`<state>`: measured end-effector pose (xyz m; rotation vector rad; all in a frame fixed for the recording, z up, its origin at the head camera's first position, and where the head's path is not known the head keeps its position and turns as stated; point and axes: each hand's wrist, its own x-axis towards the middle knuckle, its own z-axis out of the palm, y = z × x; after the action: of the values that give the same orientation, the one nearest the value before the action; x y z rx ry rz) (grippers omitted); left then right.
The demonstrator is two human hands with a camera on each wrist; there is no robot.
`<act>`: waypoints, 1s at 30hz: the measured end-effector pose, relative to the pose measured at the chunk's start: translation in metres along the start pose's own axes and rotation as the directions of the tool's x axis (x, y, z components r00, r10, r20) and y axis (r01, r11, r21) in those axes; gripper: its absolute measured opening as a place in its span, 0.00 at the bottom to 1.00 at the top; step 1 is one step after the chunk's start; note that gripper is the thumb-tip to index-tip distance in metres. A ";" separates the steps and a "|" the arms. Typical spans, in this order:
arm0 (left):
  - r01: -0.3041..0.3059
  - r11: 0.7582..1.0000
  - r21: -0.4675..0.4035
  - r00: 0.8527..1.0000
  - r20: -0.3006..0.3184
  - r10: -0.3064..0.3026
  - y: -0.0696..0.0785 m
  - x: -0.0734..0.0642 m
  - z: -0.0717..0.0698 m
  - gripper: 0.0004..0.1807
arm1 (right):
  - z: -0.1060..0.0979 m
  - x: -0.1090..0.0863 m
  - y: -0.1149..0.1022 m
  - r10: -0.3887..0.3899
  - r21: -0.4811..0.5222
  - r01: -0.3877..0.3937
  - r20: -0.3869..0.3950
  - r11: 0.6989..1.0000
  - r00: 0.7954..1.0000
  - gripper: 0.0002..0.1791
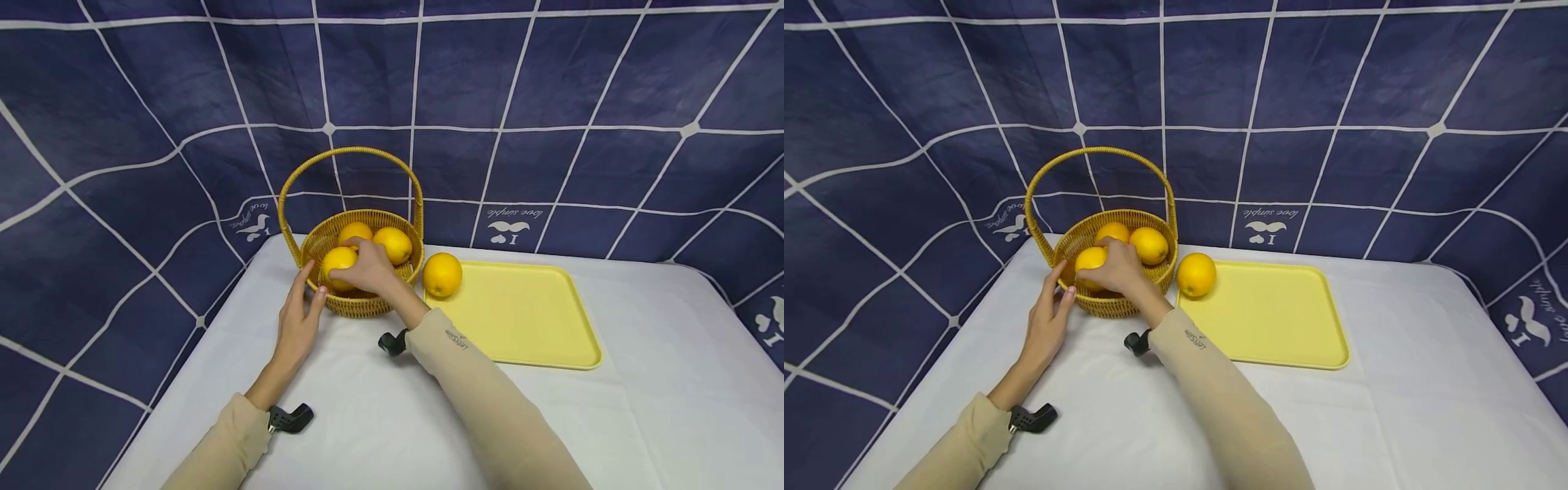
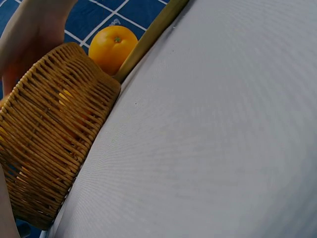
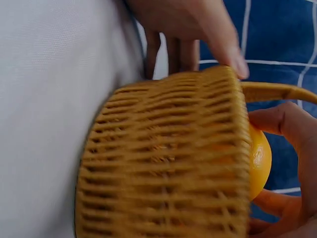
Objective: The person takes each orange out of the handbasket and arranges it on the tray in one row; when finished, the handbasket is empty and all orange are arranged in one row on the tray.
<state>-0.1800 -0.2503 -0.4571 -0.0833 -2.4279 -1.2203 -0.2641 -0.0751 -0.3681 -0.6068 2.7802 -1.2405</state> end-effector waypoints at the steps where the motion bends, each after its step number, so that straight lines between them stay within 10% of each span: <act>1: 0.002 1.000 -0.001 1.000 0.000 -0.002 0.000 0.000 0.000 0.33 | -0.005 -0.004 0.001 -0.009 0.007 0.009 -0.010 1.000 1.000 0.40; 19: -0.010 1.000 -0.006 1.000 -0.015 0.009 -0.002 0.000 -0.002 0.32 | -0.100 -0.071 0.022 -0.058 0.091 0.077 -0.197 0.993 0.979 0.37; 30: -0.032 0.999 -0.017 0.999 -0.010 0.032 -0.001 0.001 -0.001 0.32 | -0.144 -0.101 0.063 0.073 0.087 -0.049 -0.304 0.995 0.950 0.36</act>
<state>-0.1810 -0.2521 -0.4571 -0.1206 -2.3985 -1.2242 -0.2194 0.1014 -0.3278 -0.3439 2.9459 -1.5420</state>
